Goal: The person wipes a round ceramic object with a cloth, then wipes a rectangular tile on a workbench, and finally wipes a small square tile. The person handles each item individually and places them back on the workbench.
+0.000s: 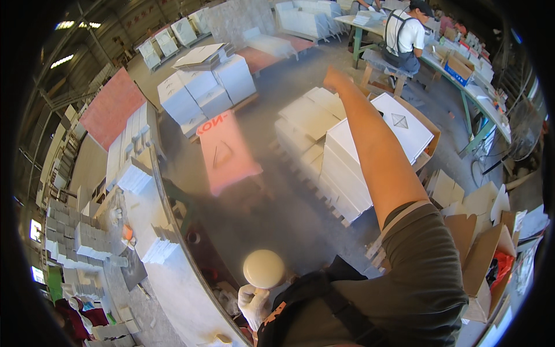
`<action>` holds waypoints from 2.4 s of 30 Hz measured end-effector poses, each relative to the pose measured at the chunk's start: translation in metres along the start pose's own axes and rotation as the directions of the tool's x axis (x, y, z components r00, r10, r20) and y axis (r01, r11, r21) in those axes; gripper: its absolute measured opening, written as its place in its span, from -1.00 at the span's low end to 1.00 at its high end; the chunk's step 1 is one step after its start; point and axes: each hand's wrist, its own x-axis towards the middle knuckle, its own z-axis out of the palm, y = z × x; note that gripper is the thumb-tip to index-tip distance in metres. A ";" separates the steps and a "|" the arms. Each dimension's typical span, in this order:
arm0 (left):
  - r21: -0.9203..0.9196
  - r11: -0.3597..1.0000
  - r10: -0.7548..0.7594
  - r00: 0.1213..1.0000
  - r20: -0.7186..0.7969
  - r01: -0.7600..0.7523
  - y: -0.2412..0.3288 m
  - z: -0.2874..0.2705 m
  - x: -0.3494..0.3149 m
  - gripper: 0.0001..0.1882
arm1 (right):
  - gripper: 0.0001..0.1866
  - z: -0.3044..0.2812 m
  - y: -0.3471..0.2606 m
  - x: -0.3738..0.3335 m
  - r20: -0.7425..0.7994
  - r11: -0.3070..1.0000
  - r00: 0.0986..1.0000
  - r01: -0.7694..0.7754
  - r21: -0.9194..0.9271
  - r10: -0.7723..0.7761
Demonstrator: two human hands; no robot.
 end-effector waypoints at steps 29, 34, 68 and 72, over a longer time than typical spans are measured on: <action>-0.007 0.998 -0.068 0.991 0.118 0.070 -0.015 0.042 -0.012 -0.80 | 0.20 0.083 -0.025 -0.425 -0.029 0.023 0.070 0.642 0.766 -0.997; 0.099 0.994 -0.064 0.995 0.082 0.055 -0.018 0.043 -0.015 -0.80 | 0.17 0.071 -0.015 -0.448 0.042 0.206 0.238 0.723 0.659 -0.970; 0.109 0.991 -0.089 0.992 0.093 0.078 -0.024 0.067 -0.017 -0.75 | -0.02 0.024 -0.005 -0.444 0.127 0.310 0.289 0.777 0.548 -0.949; 0.070 0.994 -0.096 0.989 0.112 0.088 -0.026 0.061 -0.013 -0.75 | -0.04 0.016 -0.006 -0.452 0.211 0.452 0.405 0.710 0.540 -0.890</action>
